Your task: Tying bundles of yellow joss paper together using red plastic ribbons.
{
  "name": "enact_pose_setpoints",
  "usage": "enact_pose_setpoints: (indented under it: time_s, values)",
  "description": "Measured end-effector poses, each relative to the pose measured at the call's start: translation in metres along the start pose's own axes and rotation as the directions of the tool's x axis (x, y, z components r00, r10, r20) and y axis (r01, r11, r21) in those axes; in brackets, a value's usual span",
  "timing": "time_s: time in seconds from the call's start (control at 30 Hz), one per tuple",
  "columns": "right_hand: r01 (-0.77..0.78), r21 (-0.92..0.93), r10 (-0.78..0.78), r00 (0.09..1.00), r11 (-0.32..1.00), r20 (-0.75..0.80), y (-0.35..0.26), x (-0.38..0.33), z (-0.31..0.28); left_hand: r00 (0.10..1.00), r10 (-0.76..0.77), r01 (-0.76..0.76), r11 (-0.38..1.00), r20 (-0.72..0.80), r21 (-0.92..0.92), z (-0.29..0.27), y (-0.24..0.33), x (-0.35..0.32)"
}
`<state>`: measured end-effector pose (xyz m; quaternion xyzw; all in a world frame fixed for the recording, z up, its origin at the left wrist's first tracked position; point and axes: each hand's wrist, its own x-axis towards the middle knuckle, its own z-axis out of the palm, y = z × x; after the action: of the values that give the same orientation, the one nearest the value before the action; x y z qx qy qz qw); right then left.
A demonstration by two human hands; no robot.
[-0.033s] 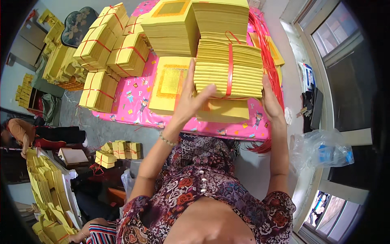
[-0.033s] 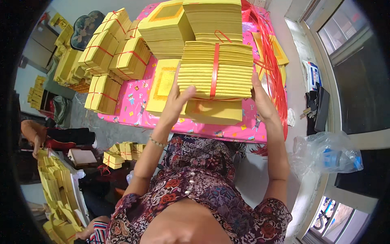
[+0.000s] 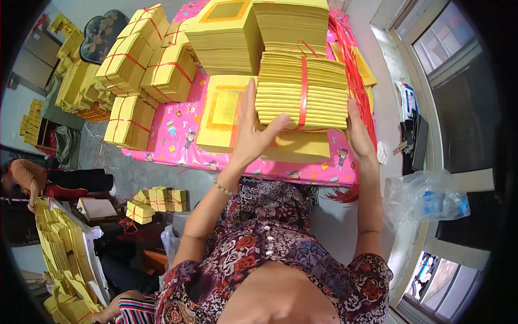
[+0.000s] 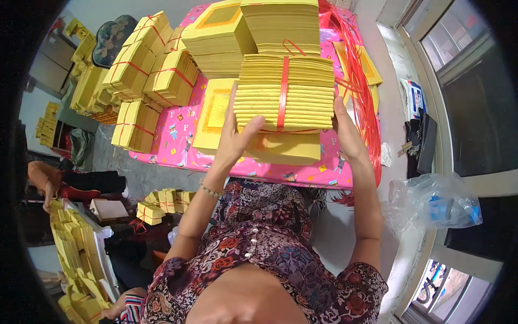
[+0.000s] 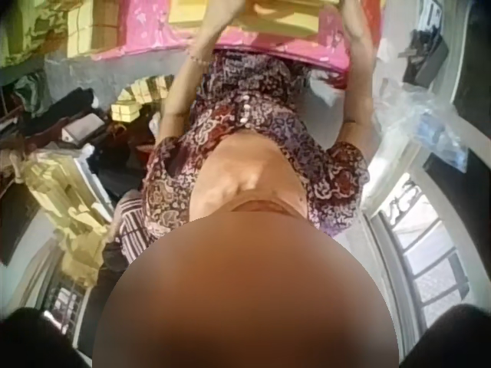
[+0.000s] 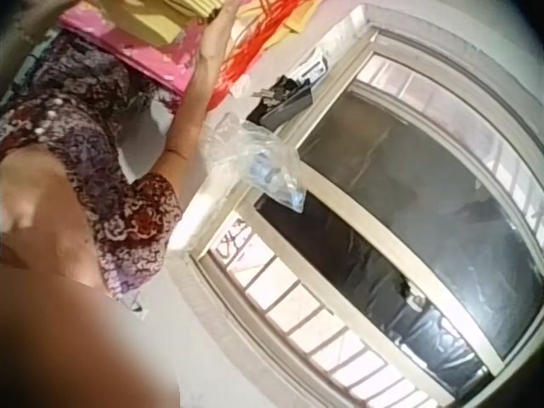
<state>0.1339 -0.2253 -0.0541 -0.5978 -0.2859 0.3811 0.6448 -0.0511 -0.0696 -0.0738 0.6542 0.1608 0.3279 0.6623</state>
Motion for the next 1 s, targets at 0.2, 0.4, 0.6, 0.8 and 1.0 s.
enact_pose_setpoints:
  time_s: [0.2, 0.4, 0.6, 0.8, 1.0]
  values:
    - [0.276, -0.472, -0.407, 0.892, 0.837, -0.2, 0.026, -0.021, 0.016, 0.951, 0.14, -0.114, 0.988, -0.275, 0.108, 0.022, -0.001, -0.011]
    - [0.397, -0.309, -0.447, 0.888, 0.864, -0.109, 0.036, -0.028, 0.034, 0.958, 0.043, -0.04, 0.999, -0.282, 0.015, 0.036, 0.013, -0.009]
    - [0.401, -0.33, -0.475, 0.86, 0.854, -0.184, 0.043, -0.024, 0.048, 0.939, 0.136, -0.082, 0.981, -0.317, 0.178, 0.032, 0.001, -0.009]
    - [0.475, -0.394, -0.568, 0.808, 0.787, -0.158, 0.035, -0.019, 0.047, 0.97, 0.029, -0.009, 0.997, -0.242, 0.083, 0.03, 0.011, -0.009]
    - [0.503, -0.253, -0.535, 0.842, 0.827, -0.074, 0.019, -0.019, 0.035, 0.973, 0.095, -0.109, 0.992, -0.209, -0.057, -0.003, -0.006, 0.0]
